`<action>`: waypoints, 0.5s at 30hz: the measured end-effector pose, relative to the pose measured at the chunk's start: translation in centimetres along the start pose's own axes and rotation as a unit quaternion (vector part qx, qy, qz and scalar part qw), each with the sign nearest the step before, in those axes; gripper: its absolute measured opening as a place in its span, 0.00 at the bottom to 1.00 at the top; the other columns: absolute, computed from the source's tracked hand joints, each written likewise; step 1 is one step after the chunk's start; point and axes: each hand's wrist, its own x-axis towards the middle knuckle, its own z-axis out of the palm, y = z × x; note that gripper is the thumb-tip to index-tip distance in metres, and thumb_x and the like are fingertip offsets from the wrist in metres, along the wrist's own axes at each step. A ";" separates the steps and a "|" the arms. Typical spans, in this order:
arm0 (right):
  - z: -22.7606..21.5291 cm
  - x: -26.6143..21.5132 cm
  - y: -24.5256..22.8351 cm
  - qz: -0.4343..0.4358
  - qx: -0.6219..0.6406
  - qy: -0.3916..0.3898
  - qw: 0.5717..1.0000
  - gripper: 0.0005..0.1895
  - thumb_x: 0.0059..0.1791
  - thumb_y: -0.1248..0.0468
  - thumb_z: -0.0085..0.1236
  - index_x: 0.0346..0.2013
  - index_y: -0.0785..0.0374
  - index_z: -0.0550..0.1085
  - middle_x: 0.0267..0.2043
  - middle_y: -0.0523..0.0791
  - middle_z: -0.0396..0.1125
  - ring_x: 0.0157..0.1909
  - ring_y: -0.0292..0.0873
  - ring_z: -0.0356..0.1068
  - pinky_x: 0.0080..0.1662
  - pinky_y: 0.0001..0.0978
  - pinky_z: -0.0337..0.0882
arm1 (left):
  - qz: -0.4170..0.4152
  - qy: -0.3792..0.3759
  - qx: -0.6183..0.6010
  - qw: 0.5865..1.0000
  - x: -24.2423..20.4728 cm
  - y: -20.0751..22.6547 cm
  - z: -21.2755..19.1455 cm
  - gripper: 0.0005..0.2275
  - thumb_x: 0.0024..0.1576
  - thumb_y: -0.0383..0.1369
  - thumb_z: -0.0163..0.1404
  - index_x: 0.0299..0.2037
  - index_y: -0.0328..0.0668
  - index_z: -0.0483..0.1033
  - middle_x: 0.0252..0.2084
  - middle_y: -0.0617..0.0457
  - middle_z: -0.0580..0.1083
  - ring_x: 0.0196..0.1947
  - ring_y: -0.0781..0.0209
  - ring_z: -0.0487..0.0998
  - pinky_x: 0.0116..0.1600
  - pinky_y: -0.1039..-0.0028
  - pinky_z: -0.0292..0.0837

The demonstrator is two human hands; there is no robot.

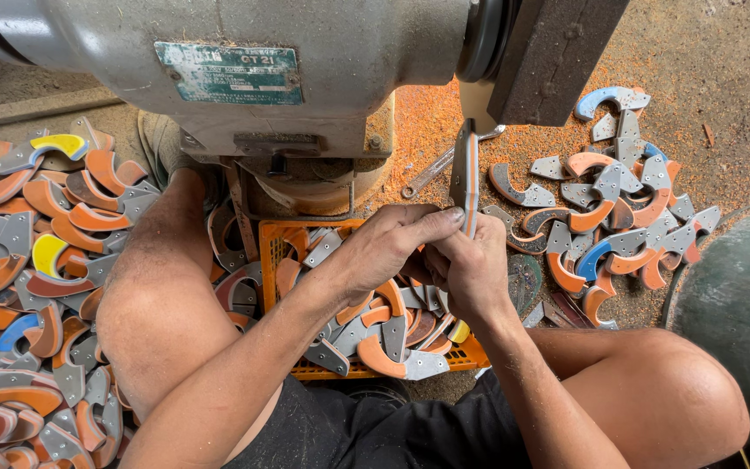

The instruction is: The person sits on the floor and uses a bench grinder to smooth the edges of multiple climbing holds. They pick up each hold from a crate, press it against the spinning wheel, and place it back down, repeating the process for several items.

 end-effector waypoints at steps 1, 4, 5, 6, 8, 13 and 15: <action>0.0 0.0 -0.1 0.002 0.003 0.000 1.000 0.18 0.51 0.66 0.51 0.16 0.61 0.64 0.15 0.38 0.57 0.16 0.28 0.52 0.18 0.24 0.49 | -0.001 0.002 -0.001 1.000 0.0 0.0 0.0 0.24 0.61 0.49 0.43 0.42 0.29 0.78 0.32 0.45 0.78 0.31 0.59 0.82 0.37 0.71 0.81; 0.1 0.1 -0.3 0.007 0.005 -0.001 1.000 0.17 0.51 0.66 0.51 0.16 0.61 0.65 0.15 0.38 0.57 0.15 0.28 0.52 0.18 0.24 0.49 | -0.004 0.010 -0.001 1.000 0.1 0.2 0.1 0.24 0.61 0.50 0.44 0.42 0.30 0.78 0.31 0.46 0.77 0.31 0.59 0.82 0.37 0.71 0.81; 0.1 0.1 -0.4 0.009 0.003 0.001 1.000 0.17 0.51 0.66 0.51 0.16 0.61 0.65 0.15 0.38 0.57 0.16 0.28 0.52 0.18 0.24 0.49 | -0.005 0.011 0.002 1.000 0.1 0.2 0.1 0.24 0.61 0.50 0.44 0.41 0.30 0.78 0.31 0.46 0.77 0.31 0.59 0.82 0.37 0.71 0.81; 0.2 0.2 -0.4 0.010 0.001 0.003 1.000 0.17 0.51 0.66 0.51 0.16 0.61 0.65 0.15 0.38 0.56 0.16 0.28 0.52 0.19 0.24 0.49 | -0.006 0.013 0.005 1.000 0.1 0.3 0.0 0.24 0.60 0.50 0.44 0.41 0.30 0.78 0.31 0.47 0.77 0.31 0.60 0.81 0.36 0.71 0.80; 0.2 0.3 -0.6 0.005 -0.001 0.000 1.000 0.18 0.51 0.66 0.51 0.16 0.61 0.64 0.15 0.38 0.56 0.16 0.28 0.52 0.19 0.24 0.49 | -0.004 0.014 0.011 1.000 0.2 0.4 0.0 0.24 0.60 0.50 0.43 0.40 0.30 0.78 0.30 0.46 0.77 0.30 0.60 0.82 0.36 0.72 0.81; 0.4 0.5 -1.0 0.018 -0.003 0.005 1.000 0.17 0.50 0.65 0.52 0.17 0.61 0.64 0.15 0.37 0.56 0.15 0.28 0.51 0.18 0.24 0.49 | 0.007 0.020 0.013 1.000 0.4 0.6 0.1 0.25 0.60 0.50 0.44 0.39 0.30 0.79 0.30 0.46 0.78 0.30 0.58 0.82 0.35 0.71 0.81; 0.3 0.5 -1.2 0.023 -0.014 0.008 1.000 0.17 0.50 0.64 0.51 0.16 0.61 0.64 0.15 0.37 0.56 0.15 0.28 0.51 0.18 0.24 0.49 | 0.006 0.023 0.019 1.000 0.4 0.7 0.0 0.24 0.60 0.50 0.43 0.39 0.30 0.79 0.30 0.45 0.78 0.30 0.58 0.83 0.36 0.71 0.83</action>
